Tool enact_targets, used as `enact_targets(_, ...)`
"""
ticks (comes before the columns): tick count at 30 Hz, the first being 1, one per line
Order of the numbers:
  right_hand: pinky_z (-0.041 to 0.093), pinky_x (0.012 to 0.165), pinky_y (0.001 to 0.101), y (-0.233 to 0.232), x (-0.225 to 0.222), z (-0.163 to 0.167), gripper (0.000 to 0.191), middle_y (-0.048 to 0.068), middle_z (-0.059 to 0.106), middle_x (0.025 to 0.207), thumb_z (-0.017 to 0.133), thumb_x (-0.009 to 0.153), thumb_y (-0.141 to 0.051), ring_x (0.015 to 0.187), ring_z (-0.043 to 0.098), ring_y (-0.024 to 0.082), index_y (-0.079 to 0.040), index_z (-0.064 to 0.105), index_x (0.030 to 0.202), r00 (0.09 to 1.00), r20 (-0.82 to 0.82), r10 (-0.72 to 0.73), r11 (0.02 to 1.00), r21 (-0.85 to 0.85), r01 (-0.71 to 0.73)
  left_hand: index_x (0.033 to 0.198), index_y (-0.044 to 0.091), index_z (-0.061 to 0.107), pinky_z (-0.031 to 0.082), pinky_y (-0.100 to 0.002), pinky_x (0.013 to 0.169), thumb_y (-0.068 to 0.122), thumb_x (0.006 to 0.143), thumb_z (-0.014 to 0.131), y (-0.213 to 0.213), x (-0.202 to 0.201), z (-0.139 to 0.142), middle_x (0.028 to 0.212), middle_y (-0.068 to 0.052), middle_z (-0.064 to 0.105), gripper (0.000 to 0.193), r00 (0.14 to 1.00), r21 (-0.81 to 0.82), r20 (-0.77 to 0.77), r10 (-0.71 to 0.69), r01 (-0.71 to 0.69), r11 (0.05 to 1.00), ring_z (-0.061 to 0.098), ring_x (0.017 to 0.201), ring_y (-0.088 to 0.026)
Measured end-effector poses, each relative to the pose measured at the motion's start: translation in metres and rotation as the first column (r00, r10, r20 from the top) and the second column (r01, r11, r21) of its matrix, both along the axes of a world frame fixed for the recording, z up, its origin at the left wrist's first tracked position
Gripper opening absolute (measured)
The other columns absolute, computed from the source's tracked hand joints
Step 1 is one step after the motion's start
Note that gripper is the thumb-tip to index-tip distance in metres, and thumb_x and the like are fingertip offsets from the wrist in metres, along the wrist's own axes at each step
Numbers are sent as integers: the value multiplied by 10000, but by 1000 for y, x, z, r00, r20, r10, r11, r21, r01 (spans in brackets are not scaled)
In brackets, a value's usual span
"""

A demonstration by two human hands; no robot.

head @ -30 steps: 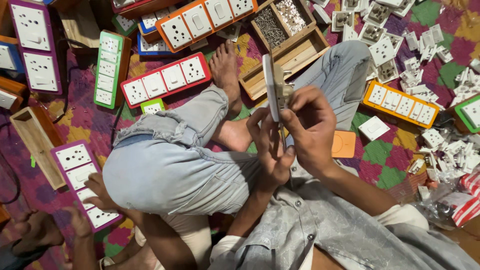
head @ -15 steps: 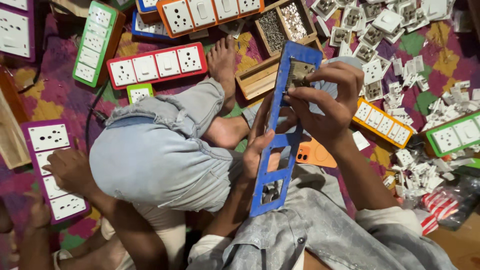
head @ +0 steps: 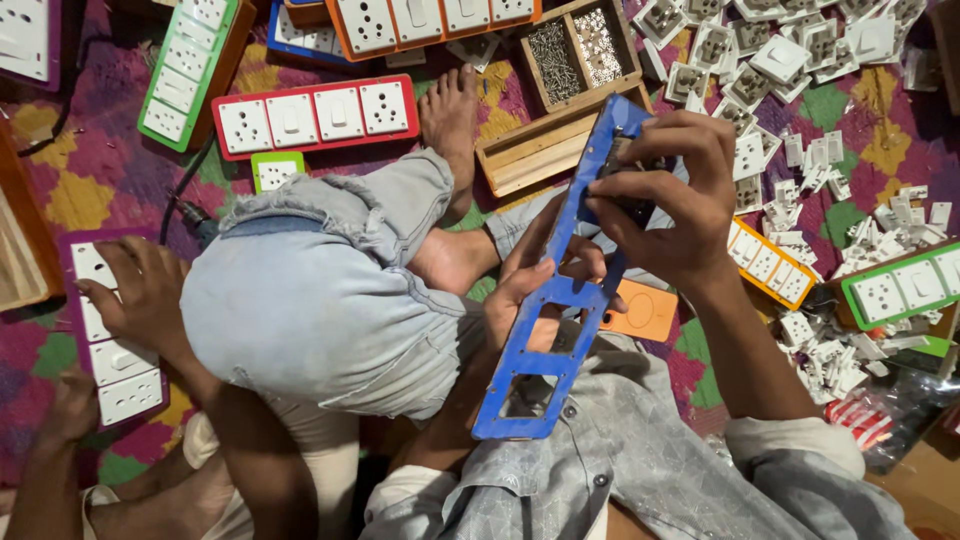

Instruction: The person assembles electrical sockets by inserting white socket modules into a blue plastic frame, then securing them with screws using a cordless drill. The person repeats this process for multiple sockets, flipping the frame to access the back and tightening screws.

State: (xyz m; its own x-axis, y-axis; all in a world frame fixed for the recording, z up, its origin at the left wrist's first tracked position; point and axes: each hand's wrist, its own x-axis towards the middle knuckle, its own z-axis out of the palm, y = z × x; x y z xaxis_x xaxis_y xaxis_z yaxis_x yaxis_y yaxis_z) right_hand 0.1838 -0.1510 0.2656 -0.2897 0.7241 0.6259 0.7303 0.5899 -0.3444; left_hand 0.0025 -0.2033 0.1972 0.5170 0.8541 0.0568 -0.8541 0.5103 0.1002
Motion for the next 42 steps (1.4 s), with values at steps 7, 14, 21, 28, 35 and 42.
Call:
enact_targets(7,417,1075,452,4,-6,5,302,90,571,1229,934,872,-171,1295,512,306,-126,655,978,998,-67,17,997,-76,-22,1693,40,216,593,-593,917,168,994,559,-2,1,2,1122,-207,579,789,1000,-22,-31,5,-6,1000,640,1061,-276)
enact_targets(14,378,1128,454,3,-17,1,356,130,576,1431,881,976,-173,1361,517,318,-115,620,1211,996,28,-79,989,-126,82,1711,57,205,595,-595,917,144,999,541,-1,4,-1,1097,-207,579,792,999,-26,-33,6,-7,1000,641,1043,-281)
enact_targets(21,337,1192,494,10,-3,6,238,98,637,1397,835,866,-184,1459,490,370,-125,704,1056,992,-25,122,975,-186,-125,1693,52,243,591,-616,883,197,1048,543,-2,3,-1,1056,-193,590,727,1000,-39,19,25,-24,999,649,996,-311)
enact_targets(28,378,1198,460,5,3,5,180,65,708,1330,859,862,-93,1465,537,359,-140,761,1005,995,-52,86,975,-202,-95,1710,66,243,575,-668,908,174,1032,541,-3,2,-4,1071,-186,578,748,999,-109,19,-36,38,993,642,996,-301)
enact_targets(35,387,1126,434,5,-5,7,281,36,719,1285,926,883,-187,1411,585,338,-103,658,899,998,-59,14,983,-184,-24,1695,80,255,564,-654,899,218,1053,550,-1,3,-10,1100,-191,585,720,998,-27,34,-60,61,998,656,999,-347)
enact_targets(42,347,1140,502,5,-3,13,267,53,670,1295,891,783,-203,1400,506,360,-112,742,985,997,-13,81,973,-215,-82,1679,64,256,566,-684,890,190,1014,544,-5,3,-4,1095,-165,572,736,999,-104,-16,-28,26,994,644,1022,-295)
